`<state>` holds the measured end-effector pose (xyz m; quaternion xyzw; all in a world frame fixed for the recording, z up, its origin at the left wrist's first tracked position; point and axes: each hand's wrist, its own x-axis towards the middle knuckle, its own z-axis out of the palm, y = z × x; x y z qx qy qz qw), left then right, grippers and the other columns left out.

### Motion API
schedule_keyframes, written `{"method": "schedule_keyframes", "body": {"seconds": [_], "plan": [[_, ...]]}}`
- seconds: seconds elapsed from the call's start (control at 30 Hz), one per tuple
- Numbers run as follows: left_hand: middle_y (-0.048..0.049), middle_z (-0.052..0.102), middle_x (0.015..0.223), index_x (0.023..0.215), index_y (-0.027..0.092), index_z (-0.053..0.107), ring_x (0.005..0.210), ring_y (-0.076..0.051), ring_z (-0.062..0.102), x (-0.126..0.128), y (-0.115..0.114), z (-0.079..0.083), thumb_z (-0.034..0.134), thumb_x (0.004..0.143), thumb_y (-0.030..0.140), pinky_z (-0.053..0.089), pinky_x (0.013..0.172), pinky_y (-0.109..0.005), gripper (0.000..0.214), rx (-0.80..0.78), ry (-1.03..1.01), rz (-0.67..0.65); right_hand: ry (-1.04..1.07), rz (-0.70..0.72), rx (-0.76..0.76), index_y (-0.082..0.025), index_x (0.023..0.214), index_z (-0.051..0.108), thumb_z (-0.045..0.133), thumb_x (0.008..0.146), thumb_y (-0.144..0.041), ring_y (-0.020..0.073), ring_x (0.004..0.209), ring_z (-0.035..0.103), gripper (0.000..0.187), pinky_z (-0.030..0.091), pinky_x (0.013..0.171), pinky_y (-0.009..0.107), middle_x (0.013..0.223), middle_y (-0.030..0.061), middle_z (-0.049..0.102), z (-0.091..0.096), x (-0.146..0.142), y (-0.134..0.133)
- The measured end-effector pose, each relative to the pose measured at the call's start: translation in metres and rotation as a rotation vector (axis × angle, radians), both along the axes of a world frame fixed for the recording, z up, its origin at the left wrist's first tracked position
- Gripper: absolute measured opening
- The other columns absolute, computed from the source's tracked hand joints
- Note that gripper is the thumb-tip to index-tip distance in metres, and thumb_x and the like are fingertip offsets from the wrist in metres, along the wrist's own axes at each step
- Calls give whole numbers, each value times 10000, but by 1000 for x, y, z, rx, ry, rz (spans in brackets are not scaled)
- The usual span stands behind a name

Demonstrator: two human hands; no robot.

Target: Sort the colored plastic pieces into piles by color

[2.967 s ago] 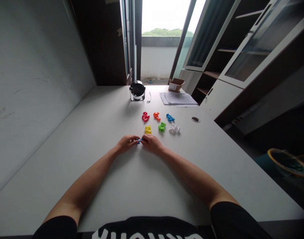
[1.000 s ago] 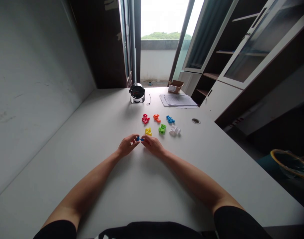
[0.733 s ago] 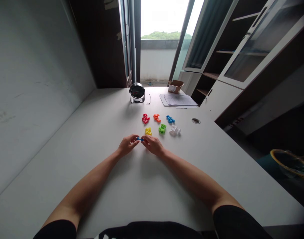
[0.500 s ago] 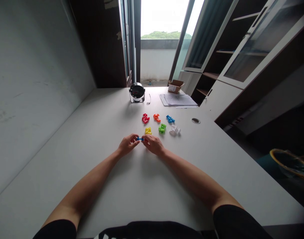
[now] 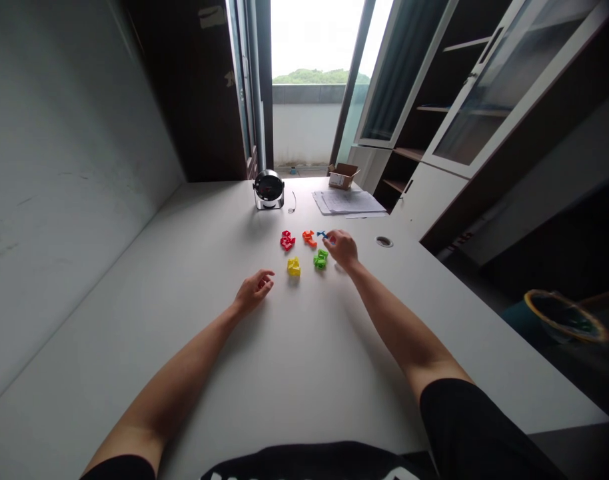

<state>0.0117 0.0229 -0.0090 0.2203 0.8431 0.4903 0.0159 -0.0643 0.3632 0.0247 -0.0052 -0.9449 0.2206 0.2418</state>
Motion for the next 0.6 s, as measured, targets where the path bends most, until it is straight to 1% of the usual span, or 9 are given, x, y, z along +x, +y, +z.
{"method": "schedule_keyframes", "body": {"seconds": [0.03,0.1,0.2,0.33,0.47,0.6], "plan": [[-4,650,871,1169,236,622,677,-87,543,-1,0,-1,526,908,370,443,661,-195,309,-3,0,-5,-59,-85,9,-183,968,671,613,896,-332,217,912,581,175,442,829,321,940,89,655,0,-9,14],[-2,646,867,1159,235,631,672,-84,535,-2,0,-3,522,909,362,438,658,-193,301,-10,2,-12,-194,-207,5,-186,964,670,617,892,-355,237,951,575,191,438,817,334,995,113,654,-2,-22,36],[-1,644,865,1146,231,645,676,-83,531,-4,0,-4,515,913,362,436,662,-193,297,-25,5,-17,-298,-299,-26,-187,974,656,595,908,-382,268,977,574,215,433,802,361,1039,147,646,-5,-32,52],[-4,649,863,1117,225,667,682,-86,528,-2,1,-2,510,915,360,430,662,-195,290,-58,14,-16,-354,-333,-62,-207,1017,630,541,938,-403,285,1015,574,229,420,836,389,1075,157,641,-9,-38,54],[-7,664,861,1088,217,685,699,-93,538,2,1,3,517,910,354,422,656,-195,280,-95,18,-22,-378,-330,8,-208,989,647,559,904,-405,288,1034,565,232,403,872,390,1076,152,661,-14,-39,50],[-3,675,852,1060,221,695,704,-97,542,3,2,5,515,910,343,421,655,-199,264,-122,23,-22,-297,-313,59,-194,994,651,548,918,-389,264,1009,563,233,382,895,371,1067,143,665,-14,-35,49]]}}
